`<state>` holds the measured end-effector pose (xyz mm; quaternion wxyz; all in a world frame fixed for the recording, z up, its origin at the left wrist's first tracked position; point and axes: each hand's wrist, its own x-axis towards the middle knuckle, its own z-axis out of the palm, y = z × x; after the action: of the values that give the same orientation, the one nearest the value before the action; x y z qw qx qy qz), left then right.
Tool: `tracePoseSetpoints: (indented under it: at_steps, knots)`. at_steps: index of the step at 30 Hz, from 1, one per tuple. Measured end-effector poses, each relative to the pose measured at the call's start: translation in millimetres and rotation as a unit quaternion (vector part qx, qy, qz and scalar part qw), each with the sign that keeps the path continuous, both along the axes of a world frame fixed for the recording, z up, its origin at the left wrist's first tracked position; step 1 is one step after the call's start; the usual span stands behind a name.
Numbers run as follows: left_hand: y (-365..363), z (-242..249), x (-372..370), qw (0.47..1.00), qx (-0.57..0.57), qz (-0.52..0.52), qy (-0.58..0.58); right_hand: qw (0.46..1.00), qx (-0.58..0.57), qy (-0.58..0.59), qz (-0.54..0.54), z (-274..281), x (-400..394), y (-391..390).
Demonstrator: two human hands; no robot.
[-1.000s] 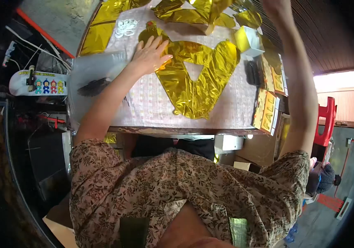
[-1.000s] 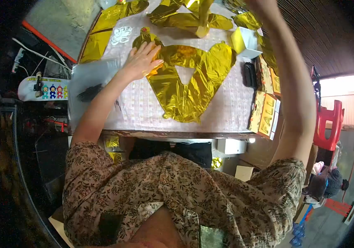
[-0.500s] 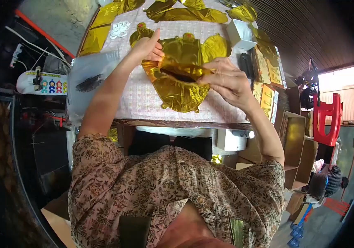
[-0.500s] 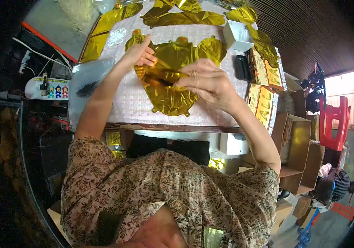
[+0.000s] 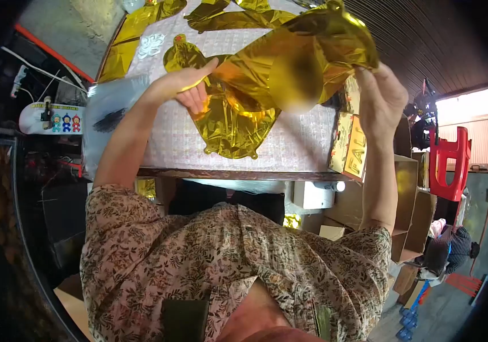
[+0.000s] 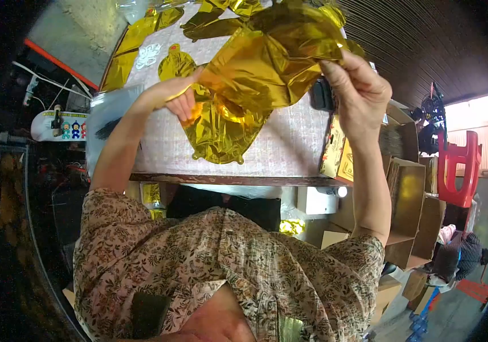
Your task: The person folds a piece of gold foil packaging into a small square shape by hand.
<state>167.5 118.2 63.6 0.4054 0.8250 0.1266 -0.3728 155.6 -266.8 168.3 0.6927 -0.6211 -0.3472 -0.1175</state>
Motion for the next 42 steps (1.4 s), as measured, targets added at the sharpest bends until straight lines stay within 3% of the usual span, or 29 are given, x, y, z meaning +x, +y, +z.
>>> tracePoseSetpoints:
  at_steps: [3,4,7,10,12,13,15,17,18,20,22,24,26,28,32,34,36,40,42]
  knots:
    - [-3.6,-25.8,-4.8,0.960,-0.263,0.075,0.061,0.999,-0.008,-0.015,0.048,19.8,0.3,-6.1]
    - [-5.9,-37.1,2.7,0.960,-0.263,0.078,0.059,0.997,-0.024,-0.038,0.061,22.5,1.6,-10.7]
    - [-26.7,-51.8,17.6,0.889,-0.415,0.183,0.061,0.993,-0.075,-0.001,0.096,22.6,-0.9,-30.2]
    - [-49.7,-118.0,71.0,0.883,-0.455,0.114,-0.025,0.991,-0.103,0.015,0.088,23.0,-4.4,-41.4]
    - [-73.9,-53.1,74.5,0.914,-0.401,0.055,0.015,0.994,-0.087,-0.024,0.065,22.4,3.5,-53.6]
    - [-65.8,-68.8,106.5,0.916,-0.398,0.020,-0.039,0.997,-0.073,-0.031,0.018,31.0,-2.6,-53.1]
    - [-82.6,-9.6,112.9,0.918,-0.342,0.087,-0.179,0.993,-0.051,-0.067,-0.083,41.0,-11.7,-61.1]
    - [-83.1,35.0,123.7,0.893,-0.345,0.073,-0.281,0.977,-0.043,-0.151,-0.143,48.7,-17.5,-62.5]
    - [-84.3,44.5,130.0,0.860,-0.362,0.107,-0.344,0.977,-0.044,-0.151,-0.143,47.6,-23.3,-58.2]
    - [-51.2,42.6,169.2,0.857,-0.420,0.002,-0.299,0.957,-0.086,-0.242,-0.138,42.4,-35.3,-52.5]
    - [-40.4,28.5,173.9,0.841,-0.424,0.020,-0.334,0.900,-0.205,-0.355,-0.146,37.2,-45.7,-30.9]
    - [-28.2,20.4,159.3,0.875,-0.240,0.040,-0.419,0.910,-0.250,-0.313,-0.107,11.8,-56.3,0.2]
    - [-19.2,-26.4,168.6,0.878,-0.213,0.097,-0.417,0.897,-0.330,-0.280,-0.092,-26.0,-65.8,15.7]
    - [-5.1,-59.0,173.0,0.887,-0.068,0.097,-0.446,0.891,-0.354,-0.270,-0.089,-81.9,-67.9,27.8]
    - [7.5,-86.7,163.4,0.876,-0.056,0.149,-0.456,0.902,-0.373,-0.206,-0.068,-127.8,-76.8,54.9]
    - [9.1,-77.6,145.1,0.893,-0.030,0.162,-0.420,0.907,-0.366,-0.199,-0.065,-146.2,-76.1,63.1]
    - [17.9,-75.1,117.2,0.779,0.098,0.069,-0.616,0.912,-0.359,-0.190,-0.060,-153.7,-76.6,66.8]
    - [23.7,-72.0,28.2,0.785,0.194,-0.037,-0.587,0.903,-0.386,-0.187,-0.025,-149.3,-79.3,66.4]
    - [18.4,-80.1,-9.4,0.789,0.248,-0.041,-0.561,0.904,-0.392,-0.169,0.019,-128.6,-80.5,65.3]
